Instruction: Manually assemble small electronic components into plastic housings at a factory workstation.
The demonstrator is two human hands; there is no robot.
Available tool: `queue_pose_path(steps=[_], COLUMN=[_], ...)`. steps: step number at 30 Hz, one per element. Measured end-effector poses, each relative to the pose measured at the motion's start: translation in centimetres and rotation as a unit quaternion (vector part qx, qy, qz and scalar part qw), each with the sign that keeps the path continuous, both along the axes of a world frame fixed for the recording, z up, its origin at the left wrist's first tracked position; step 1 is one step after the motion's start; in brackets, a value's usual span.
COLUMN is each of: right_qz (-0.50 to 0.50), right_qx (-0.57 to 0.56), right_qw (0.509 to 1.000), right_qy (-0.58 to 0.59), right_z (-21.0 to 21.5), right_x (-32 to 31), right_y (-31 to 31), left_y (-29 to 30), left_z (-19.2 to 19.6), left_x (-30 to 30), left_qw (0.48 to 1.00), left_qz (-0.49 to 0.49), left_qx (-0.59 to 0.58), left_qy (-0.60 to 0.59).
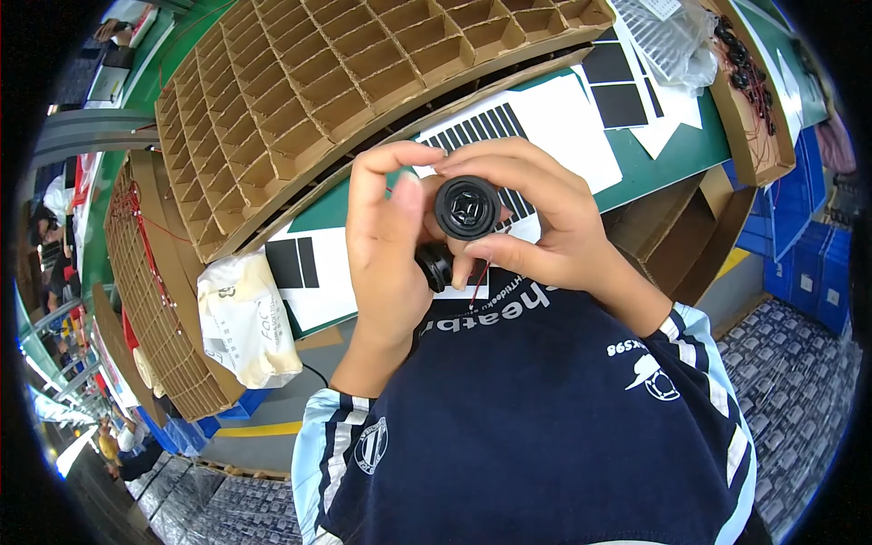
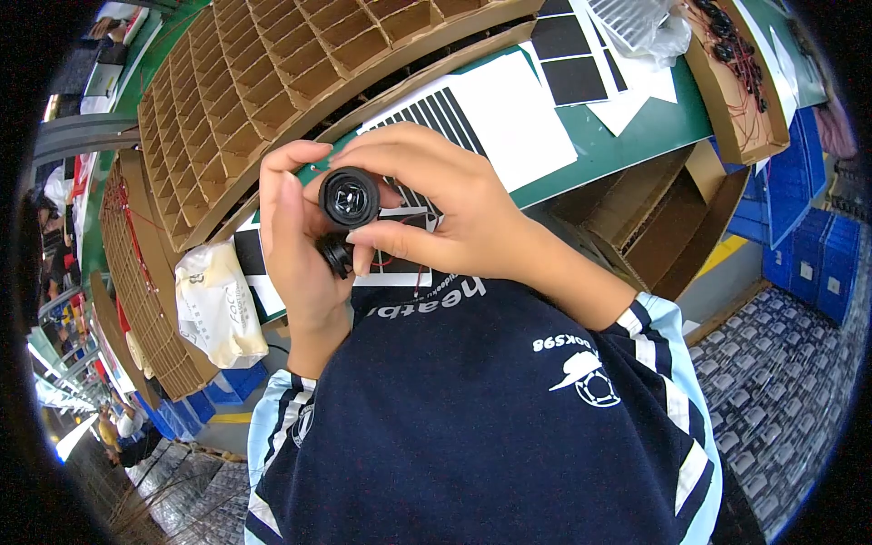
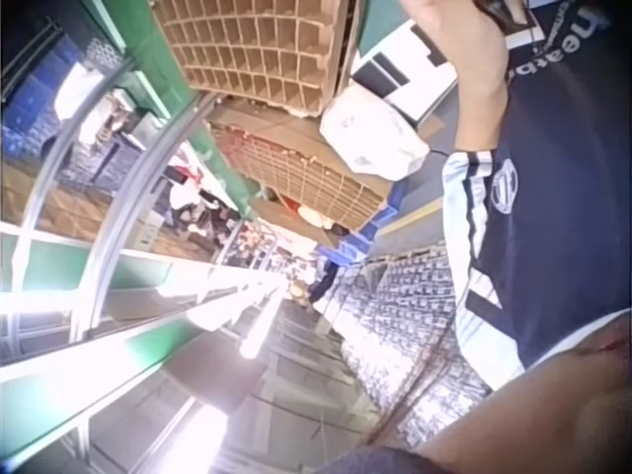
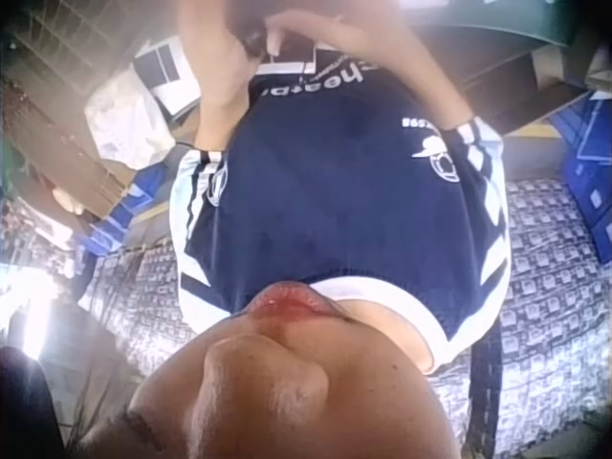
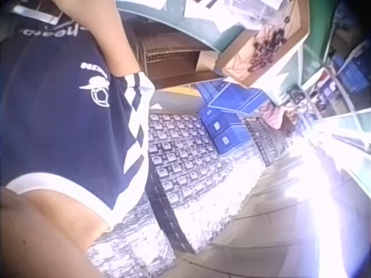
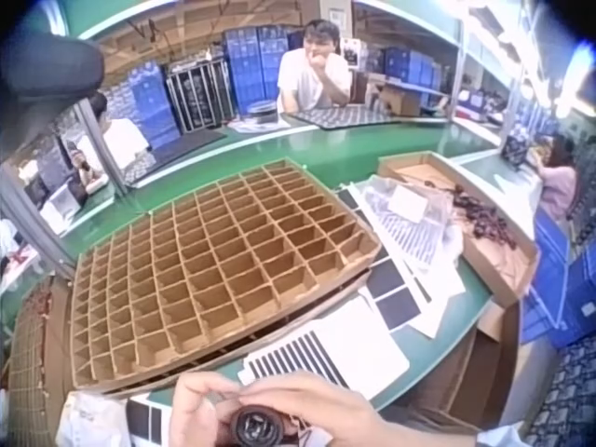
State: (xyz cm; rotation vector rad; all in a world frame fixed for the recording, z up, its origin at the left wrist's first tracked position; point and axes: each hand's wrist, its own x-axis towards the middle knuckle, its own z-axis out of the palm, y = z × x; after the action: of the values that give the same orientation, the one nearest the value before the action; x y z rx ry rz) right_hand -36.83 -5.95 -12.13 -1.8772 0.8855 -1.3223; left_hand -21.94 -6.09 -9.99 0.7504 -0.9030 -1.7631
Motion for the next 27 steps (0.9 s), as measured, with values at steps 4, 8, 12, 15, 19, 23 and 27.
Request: queue_pose_path(steps=[4,8,12,15,19,23,27], right_qz=[-0.053,-0.061,-0.063,-0.065,-0.064,-0.064,-0.072], right_qx=[-0.028,-0.032,-0.05,-0.059,-0.062,-0.074,-0.074], right_qw=[0.998,0.997,0.996,0.995,0.995,0.994,0.992], right_qy=[0.035,0.039,0.049,0.051,0.054,0.058,0.069], right_z=[-0.36,-0.42,-0.45,-0.44,-0.48,-0.45,-0.56], right_x=[-0.04,-0.04,-0.03,0.06,0.06,0.06,0.13], right_y=[0.18,0.27,0.24,0.21,0.19,0.08,0.2], left_y=[0.34,0.34,0.29,0.32,0.28,0.33,0.26], left_z=[-0.01,0.33,0.12,0.03,-0.02,0.03,0.03], left_x=[-0.16,-0.37,-0.3,-0.32,-0.33,-0.43,-0.5], left_qw=[0.996,0.995,0.995,0.995,0.996,0.995,0.993], left_qz=[0.003,-0.002,-0.009,-0.003,0.0,0.002,-0.001], left_qx=[-0.03,-0.003,0.001,-0.004,0.004,-0.005,0.006], left_qy=[-0.081,-0.097,-0.094,-0.097,-0.094,-0.097,-0.119])
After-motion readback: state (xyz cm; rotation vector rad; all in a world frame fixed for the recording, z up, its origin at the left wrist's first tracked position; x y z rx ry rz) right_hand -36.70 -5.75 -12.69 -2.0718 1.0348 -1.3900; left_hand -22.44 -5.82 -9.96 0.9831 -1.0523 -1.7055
